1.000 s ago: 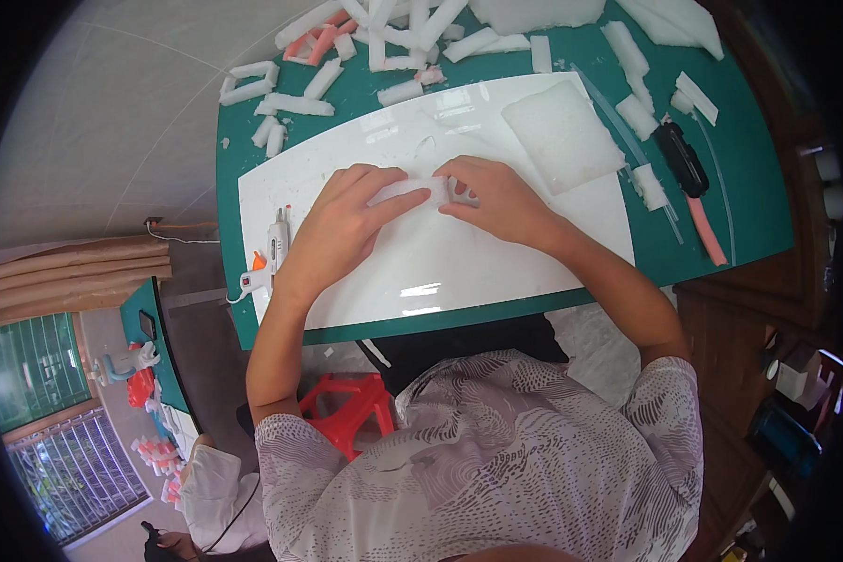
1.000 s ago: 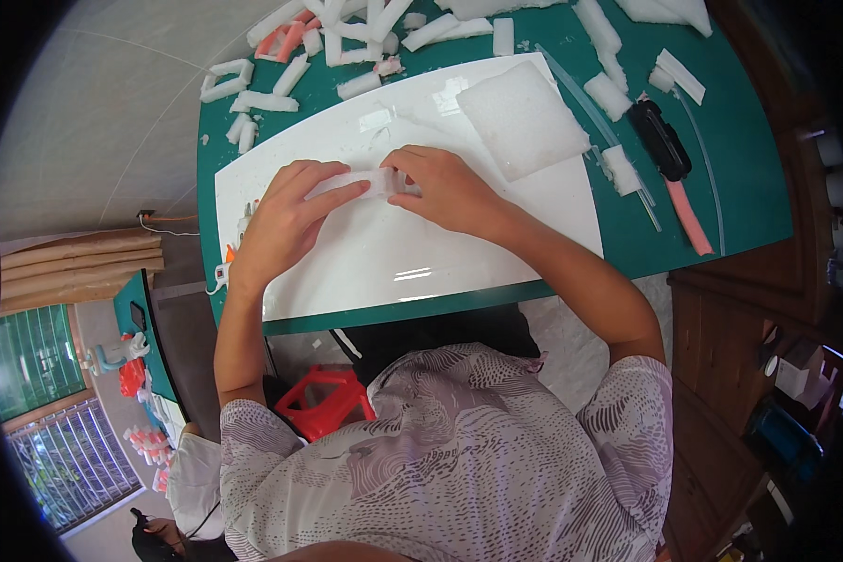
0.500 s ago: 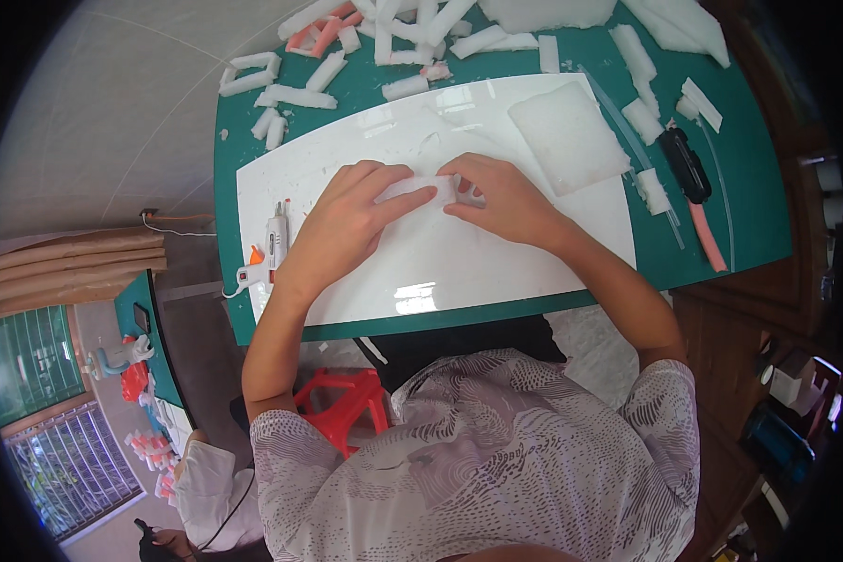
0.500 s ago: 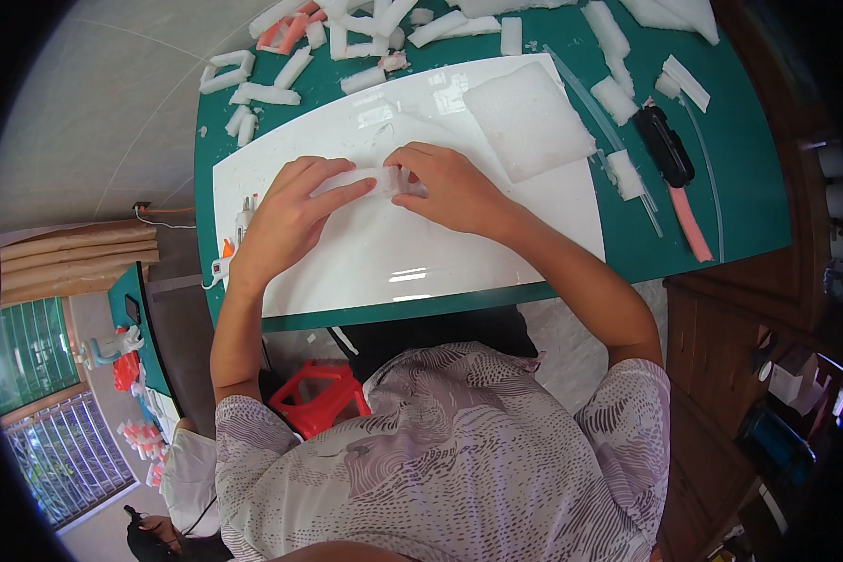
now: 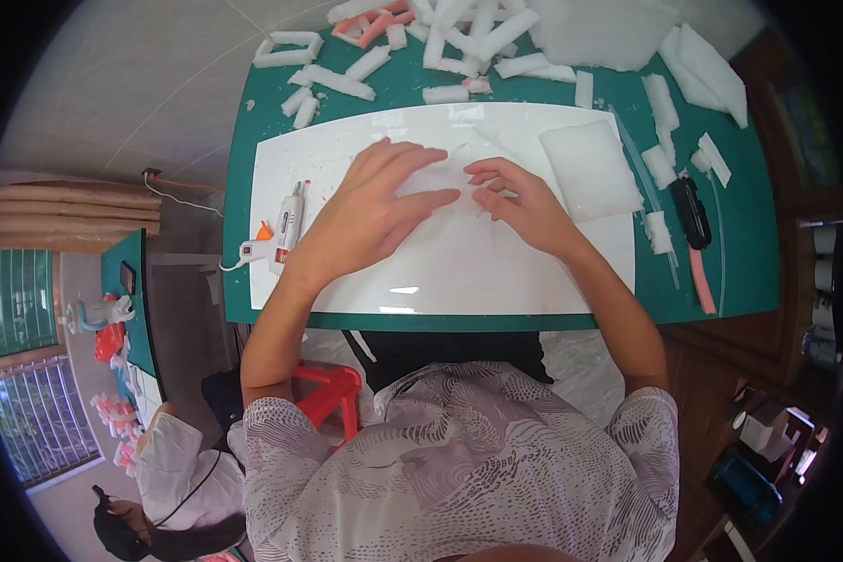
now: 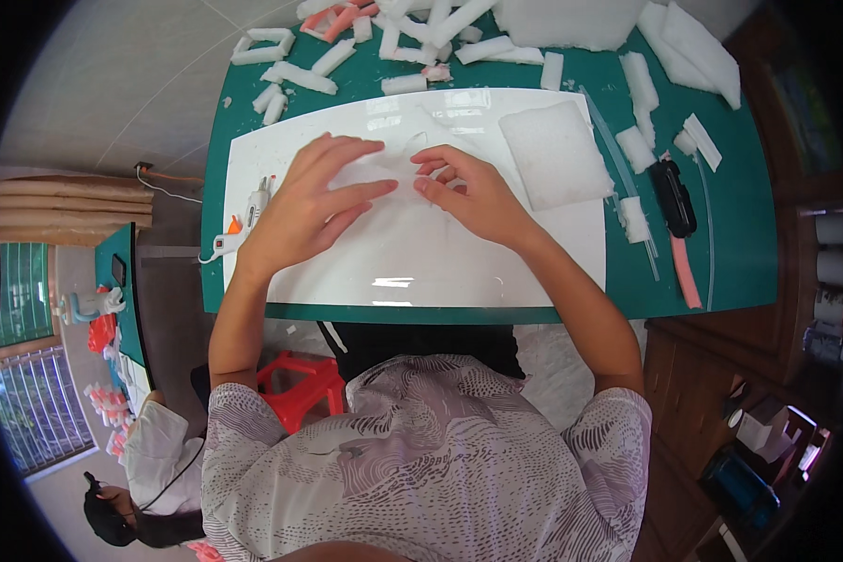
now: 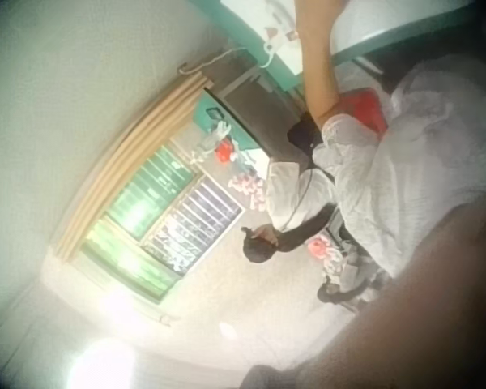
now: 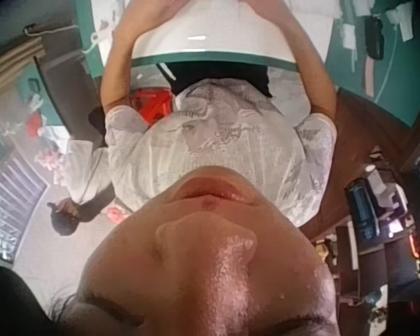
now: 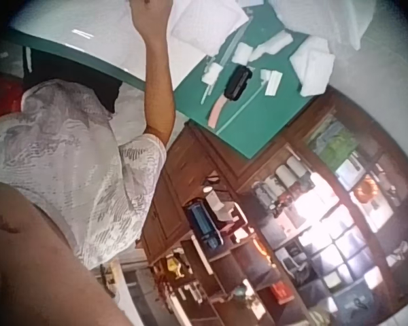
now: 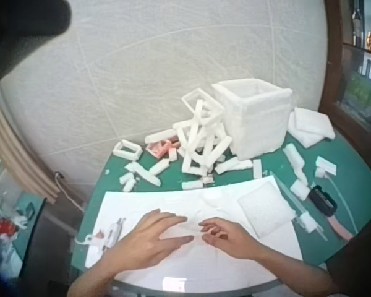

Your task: The person applies hot glue to pieces of foam using a glue gun and presses the foam pieces together by hand to assemble a structure.

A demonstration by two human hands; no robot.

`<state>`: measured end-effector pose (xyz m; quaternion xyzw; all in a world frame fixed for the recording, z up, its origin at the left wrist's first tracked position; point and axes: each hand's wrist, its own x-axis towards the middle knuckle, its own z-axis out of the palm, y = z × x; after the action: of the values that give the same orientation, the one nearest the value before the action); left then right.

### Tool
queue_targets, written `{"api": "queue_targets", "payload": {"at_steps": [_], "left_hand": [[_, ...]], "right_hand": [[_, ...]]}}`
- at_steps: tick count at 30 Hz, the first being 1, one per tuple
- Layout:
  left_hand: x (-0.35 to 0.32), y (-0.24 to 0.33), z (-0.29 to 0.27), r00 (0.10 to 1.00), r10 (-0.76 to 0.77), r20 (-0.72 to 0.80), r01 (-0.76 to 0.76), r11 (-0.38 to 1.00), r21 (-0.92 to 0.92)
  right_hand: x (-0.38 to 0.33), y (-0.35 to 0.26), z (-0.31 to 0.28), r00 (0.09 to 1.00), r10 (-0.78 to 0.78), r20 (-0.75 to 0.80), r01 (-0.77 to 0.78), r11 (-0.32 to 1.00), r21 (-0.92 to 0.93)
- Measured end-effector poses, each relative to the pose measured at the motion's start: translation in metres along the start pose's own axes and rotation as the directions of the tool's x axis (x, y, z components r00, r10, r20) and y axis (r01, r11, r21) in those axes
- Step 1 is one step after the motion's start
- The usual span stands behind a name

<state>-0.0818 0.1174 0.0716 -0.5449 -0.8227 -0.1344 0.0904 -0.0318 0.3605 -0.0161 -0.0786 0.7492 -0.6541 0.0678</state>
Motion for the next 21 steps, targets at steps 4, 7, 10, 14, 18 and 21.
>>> {"api": "queue_targets", "payload": {"at_steps": [4,7,10,14,18,21], "left_hand": [[-0.024,-0.008,-0.015,0.908,-0.254,-0.332,0.187,0.958,-0.219],[-0.060,-0.019,0.005,0.685,-0.605,-0.406,0.421,0.783,-0.458],[-0.083,-0.022,0.039,0.464,-0.868,-0.178,0.507,0.425,-0.750],[-0.076,-0.016,0.066,0.473,-0.881,-0.011,0.395,0.223,-0.891],[-0.065,-0.009,0.075,0.611,-0.787,-0.086,0.412,0.409,-0.814],[-0.060,-0.008,0.073,0.617,-0.787,-0.028,0.464,0.392,-0.794]], "right_hand": [[-0.002,0.005,-0.003,1.000,-0.002,-0.020,0.002,1.000,0.010],[-0.001,-0.003,-0.004,0.996,0.078,0.032,-0.078,0.997,-0.011],[0.003,0.008,-0.003,0.998,0.048,0.026,-0.050,0.996,0.069],[0.001,0.006,-0.007,0.999,0.039,0.029,-0.041,0.997,0.069],[0.003,0.002,-0.006,0.997,0.081,0.018,-0.082,0.995,0.061],[0.005,0.003,-0.003,0.995,0.100,0.015,-0.101,0.992,0.077]]}}
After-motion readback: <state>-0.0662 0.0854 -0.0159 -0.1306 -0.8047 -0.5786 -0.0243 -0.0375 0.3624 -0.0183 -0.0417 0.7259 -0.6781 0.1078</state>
